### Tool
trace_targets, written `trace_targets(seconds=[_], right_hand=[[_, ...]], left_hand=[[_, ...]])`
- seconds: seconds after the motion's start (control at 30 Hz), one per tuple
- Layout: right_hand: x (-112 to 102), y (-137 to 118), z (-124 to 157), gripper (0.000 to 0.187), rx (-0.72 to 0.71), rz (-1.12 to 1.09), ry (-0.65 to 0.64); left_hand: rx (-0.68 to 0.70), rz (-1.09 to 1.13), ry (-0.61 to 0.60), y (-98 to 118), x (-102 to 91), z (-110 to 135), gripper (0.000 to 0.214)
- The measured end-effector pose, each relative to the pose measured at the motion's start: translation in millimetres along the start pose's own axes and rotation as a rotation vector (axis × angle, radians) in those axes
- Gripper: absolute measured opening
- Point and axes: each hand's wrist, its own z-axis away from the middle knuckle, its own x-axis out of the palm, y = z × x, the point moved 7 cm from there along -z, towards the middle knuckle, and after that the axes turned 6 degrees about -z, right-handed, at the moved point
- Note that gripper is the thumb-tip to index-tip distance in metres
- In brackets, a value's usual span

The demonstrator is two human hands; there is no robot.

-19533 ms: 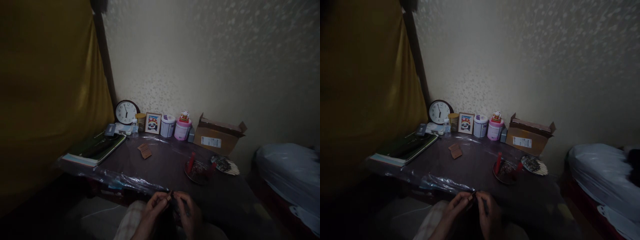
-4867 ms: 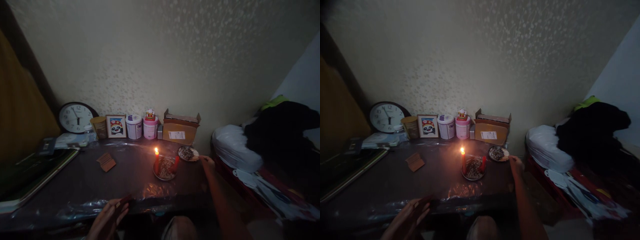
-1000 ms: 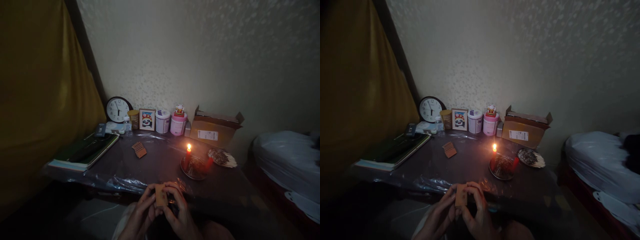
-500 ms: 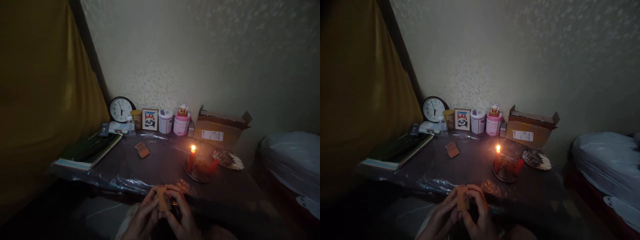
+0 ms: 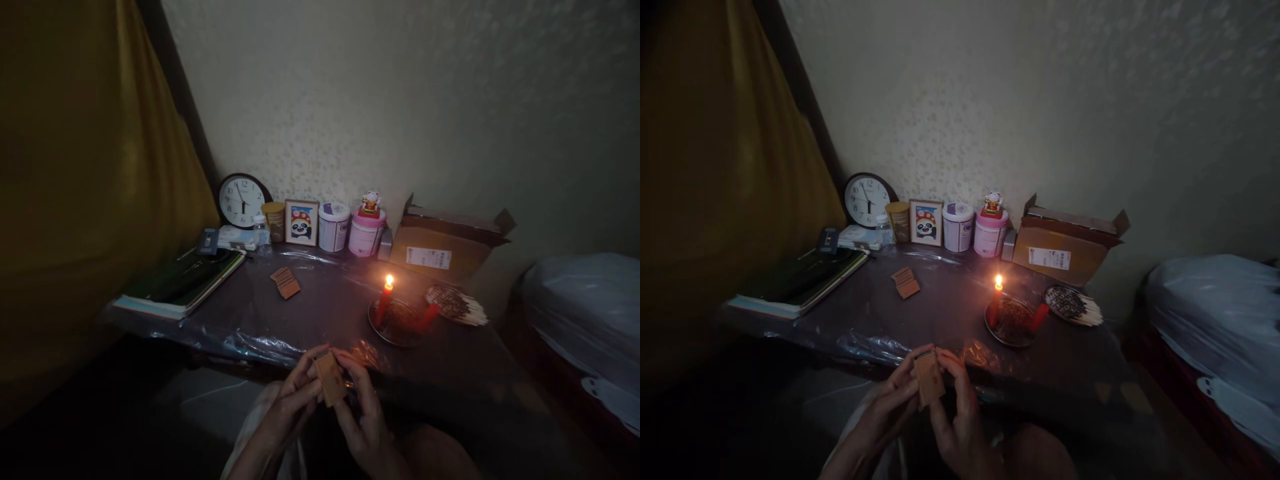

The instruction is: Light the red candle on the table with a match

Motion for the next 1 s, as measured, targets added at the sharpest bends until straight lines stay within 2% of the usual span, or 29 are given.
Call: trace_targets(seconds=[0.1, 0.23, 0.43, 0.67, 0.77, 0.9, 1.0], right_hand=[[-0.7, -3.1, 2.5, 0.038, -0.038, 0.010, -0.016], [0.1, -0.9, 4.9, 0.038, -0.034, 0.023, -0.055], [2.3, 5.2, 6.7, 0.039, -0.016, 0.040, -0.077], [2.5, 6.8, 7.8, 0.041, -0.067, 0.076, -0.067], [1.6, 3.3, 7.0, 0.044, -0.079, 0.104, -0.051], [0.2, -2.5, 6.1, 0.043, -0.058, 0.133, -0.003], [0.0, -3.6, 4.8, 0.044, -0.059, 0.149, -0.019]], left_hand=[[0.043, -0.095, -0.133, 3.8, 7.4, 0.9, 0.049], [0.063, -0.124, -0.194, 4.4, 6.5, 2.4, 0.050], [0.095, -0.225, -0.155, 9.9, 3.5, 4.1, 0.051], [0.104, -0.295, -0.154, 15.0, 0.4, 5.2, 0.052], [0.064, -0.282, -0.157, 14.5, 1.8, 5.9, 0.050], [-0.032, -0.208, -0.079, 15.9, 7.9, 10.8, 0.044], [-0.083, -0.157, -0.032, 19.4, 14.3, 16.8, 0.038]])
